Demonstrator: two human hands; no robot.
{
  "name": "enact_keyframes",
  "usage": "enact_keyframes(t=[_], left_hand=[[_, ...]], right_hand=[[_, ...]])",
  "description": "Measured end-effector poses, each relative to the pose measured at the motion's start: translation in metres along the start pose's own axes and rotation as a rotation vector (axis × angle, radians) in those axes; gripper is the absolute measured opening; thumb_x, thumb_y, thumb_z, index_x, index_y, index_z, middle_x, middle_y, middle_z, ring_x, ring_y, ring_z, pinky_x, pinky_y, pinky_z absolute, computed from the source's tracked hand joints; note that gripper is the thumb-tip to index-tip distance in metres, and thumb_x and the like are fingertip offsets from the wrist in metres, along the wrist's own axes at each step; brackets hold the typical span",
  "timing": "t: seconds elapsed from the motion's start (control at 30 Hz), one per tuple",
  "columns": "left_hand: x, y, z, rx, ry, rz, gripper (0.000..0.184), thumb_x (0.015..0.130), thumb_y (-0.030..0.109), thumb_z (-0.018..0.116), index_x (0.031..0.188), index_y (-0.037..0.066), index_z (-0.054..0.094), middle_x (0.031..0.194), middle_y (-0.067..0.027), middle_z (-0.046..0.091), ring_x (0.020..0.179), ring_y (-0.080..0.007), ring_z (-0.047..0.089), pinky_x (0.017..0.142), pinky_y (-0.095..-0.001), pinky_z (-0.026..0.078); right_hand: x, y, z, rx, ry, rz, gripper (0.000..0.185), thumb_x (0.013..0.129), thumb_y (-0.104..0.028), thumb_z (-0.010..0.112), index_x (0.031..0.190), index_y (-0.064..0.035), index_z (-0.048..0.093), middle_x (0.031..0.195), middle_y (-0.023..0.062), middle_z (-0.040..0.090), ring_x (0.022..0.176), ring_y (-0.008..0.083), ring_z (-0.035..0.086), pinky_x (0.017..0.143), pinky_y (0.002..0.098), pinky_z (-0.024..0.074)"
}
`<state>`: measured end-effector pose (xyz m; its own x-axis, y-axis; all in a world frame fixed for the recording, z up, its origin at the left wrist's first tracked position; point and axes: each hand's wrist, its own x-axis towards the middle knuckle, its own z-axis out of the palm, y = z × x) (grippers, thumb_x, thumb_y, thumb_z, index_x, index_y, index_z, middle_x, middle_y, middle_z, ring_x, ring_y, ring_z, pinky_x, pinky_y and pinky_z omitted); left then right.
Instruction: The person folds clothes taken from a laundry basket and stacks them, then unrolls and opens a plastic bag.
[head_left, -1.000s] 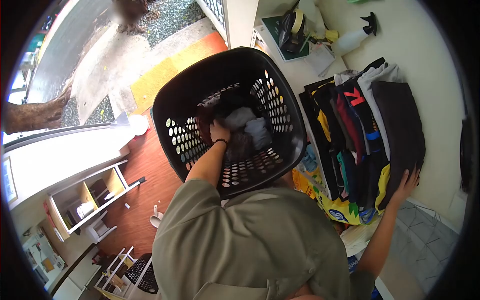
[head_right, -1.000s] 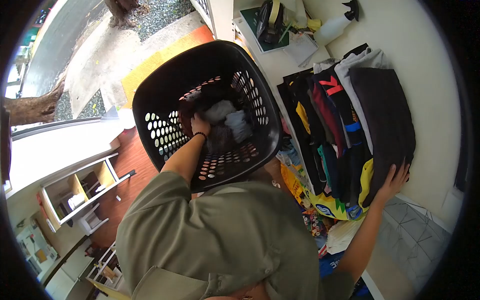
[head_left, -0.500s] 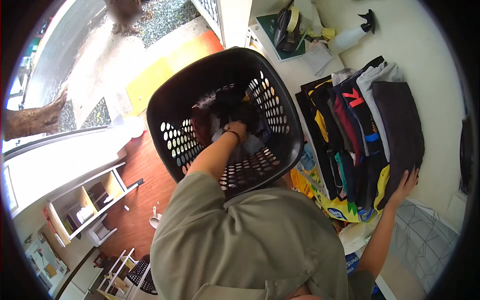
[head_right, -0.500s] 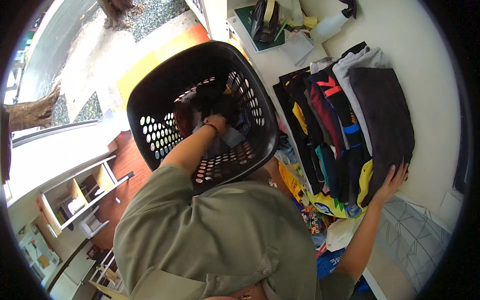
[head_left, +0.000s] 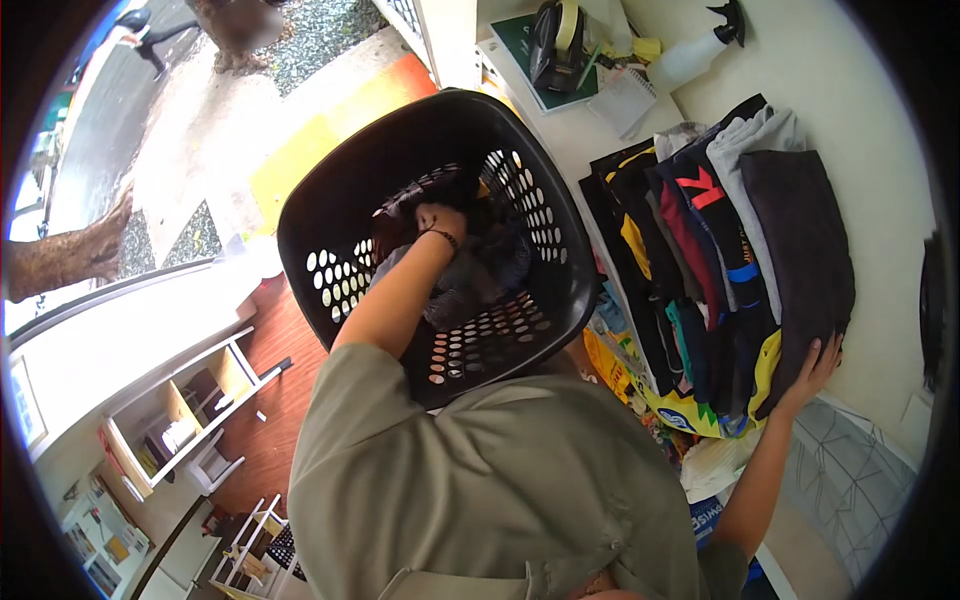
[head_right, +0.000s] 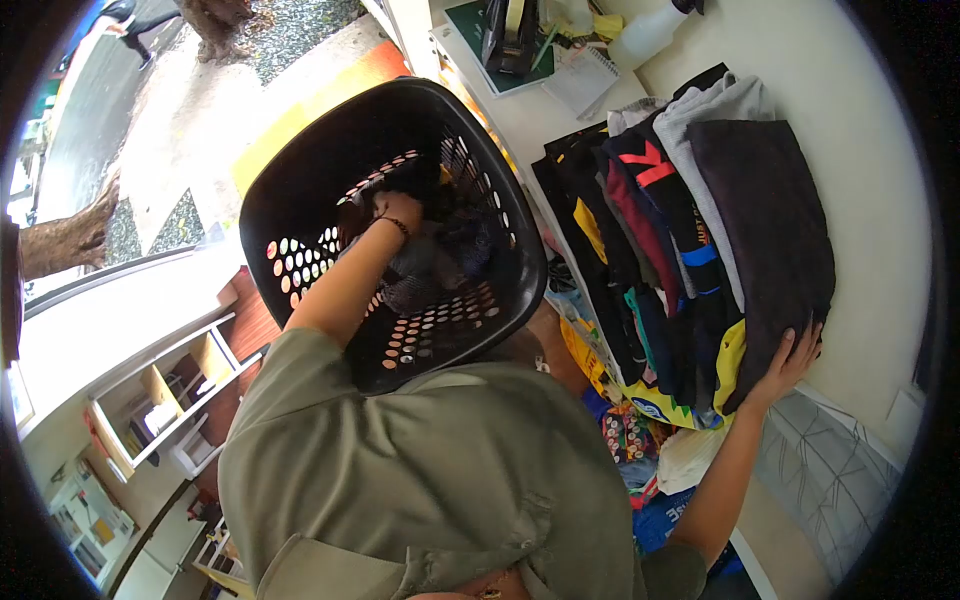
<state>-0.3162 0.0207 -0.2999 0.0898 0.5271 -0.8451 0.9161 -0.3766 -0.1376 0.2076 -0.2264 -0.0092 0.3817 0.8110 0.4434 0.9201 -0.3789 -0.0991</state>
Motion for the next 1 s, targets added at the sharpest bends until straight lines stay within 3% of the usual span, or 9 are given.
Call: enact_keyframes(t=[0.13,0.2,0.27,0.37,0.47,0.6,0.8,0.9,1.0], left_hand=[[0.031,0.045,0.059,-0.107,0.497,0.258,0.063,0.072,0.026,0.070,0.132,0.017,0.056,0.113,-0.0124,0.067,0.117,-0.0326,0.058,0.094,-0.0470,0.046],[0.034,0.053,0.073,-0.093,0.454,0.394,0.063,0.072,0.024,0.070,0.132,0.016,0.055,0.114,-0.0140,0.067,0.116,-0.0332,0.058,0.096,-0.0476,0.045],[0.037,0.064,0.076,-0.029,0.180,0.516,0.058,0.076,0.020,0.067,0.133,0.018,0.054,0.120,-0.0164,0.064,0.117,-0.0325,0.058,0.099,-0.0489,0.043],[0.017,0.067,0.088,-0.131,0.027,0.458,0.060,0.067,0.030,0.070,0.122,0.008,0.062,0.109,-0.0188,0.067,0.111,-0.0317,0.061,0.095,-0.0417,0.047],[0.013,0.050,0.093,0.186,-0.397,0.601,0.034,0.076,0.028,0.061,0.103,0.008,0.068,0.096,-0.0174,0.066,0.086,-0.0281,0.062,0.080,-0.0450,0.046],[0.010,0.021,0.083,0.093,-0.577,0.600,0.035,0.073,0.037,0.062,0.091,0.008,0.070,0.090,-0.0177,0.065,0.079,-0.0287,0.060,0.073,-0.0438,0.046],[-0.003,0.038,0.047,-0.093,-0.125,0.022,0.033,0.088,0.023,0.054,0.119,0.015,0.065,0.123,-0.0116,0.062,0.114,-0.0274,0.059,0.096,-0.0469,0.044],[0.033,0.075,0.082,0.091,0.425,0.262,0.038,0.093,0.018,0.048,0.129,0.020,0.058,0.138,-0.0080,0.051,0.127,-0.0266,0.048,0.099,-0.0474,0.041],[0.057,0.102,0.123,0.062,0.653,0.545,0.038,0.092,0.020,0.049,0.129,0.023,0.055,0.141,-0.0066,0.046,0.129,-0.0257,0.043,0.097,-0.0437,0.040]], right_hand=[[0.000,-0.001,-0.001,0.011,-0.004,0.011,0.053,0.101,-0.040,0.041,0.137,-0.0007,0.048,0.147,0.0180,0.040,0.139,0.0373,0.028,0.117,0.0458,0.0152],[-0.003,-0.003,0.000,0.018,-0.001,0.029,0.053,0.101,-0.039,0.041,0.137,-0.0008,0.048,0.147,0.0176,0.040,0.139,0.0374,0.028,0.117,0.0457,0.0153],[-0.002,-0.004,0.000,0.036,0.007,0.043,0.052,0.101,-0.039,0.041,0.137,-0.0011,0.048,0.148,0.0171,0.040,0.140,0.0374,0.027,0.117,0.0456,0.0154],[-0.002,0.001,0.001,0.030,0.000,0.019,0.051,0.102,-0.038,0.041,0.137,-0.0018,0.048,0.148,0.0161,0.040,0.140,0.0373,0.026,0.117,0.0457,0.0156],[-0.001,0.003,0.002,0.032,0.003,0.015,0.050,0.102,-0.037,0.042,0.137,-0.0023,0.048,0.148,0.0150,0.039,0.140,0.0367,0.026,0.117,0.0457,0.0157],[-0.002,0.000,0.001,0.029,0.004,0.038,0.049,0.102,-0.035,0.042,0.137,-0.0022,0.048,0.149,0.0144,0.039,0.140,0.0365,0.027,0.117,0.0457,0.0161],[-0.002,-0.002,0.001,0.020,0.017,0.039,0.048,0.101,-0.036,0.041,0.138,-0.0048,0.048,0.148,0.0140,0.041,0.139,0.0365,0.030,0.117,0.0458,0.0166],[-0.001,-0.003,0.001,0.017,0.011,0.068,0.048,0.101,-0.036,0.041,0.138,-0.0049,0.048,0.148,0.0137,0.040,0.140,0.0369,0.028,0.117,0.0455,0.0168],[-0.002,-0.003,0.001,0.027,0.006,0.078,0.049,0.101,-0.036,0.041,0.137,-0.0042,0.049,0.148,0.0138,0.040,0.140,0.0360,0.027,0.117,0.0457,0.0167]])
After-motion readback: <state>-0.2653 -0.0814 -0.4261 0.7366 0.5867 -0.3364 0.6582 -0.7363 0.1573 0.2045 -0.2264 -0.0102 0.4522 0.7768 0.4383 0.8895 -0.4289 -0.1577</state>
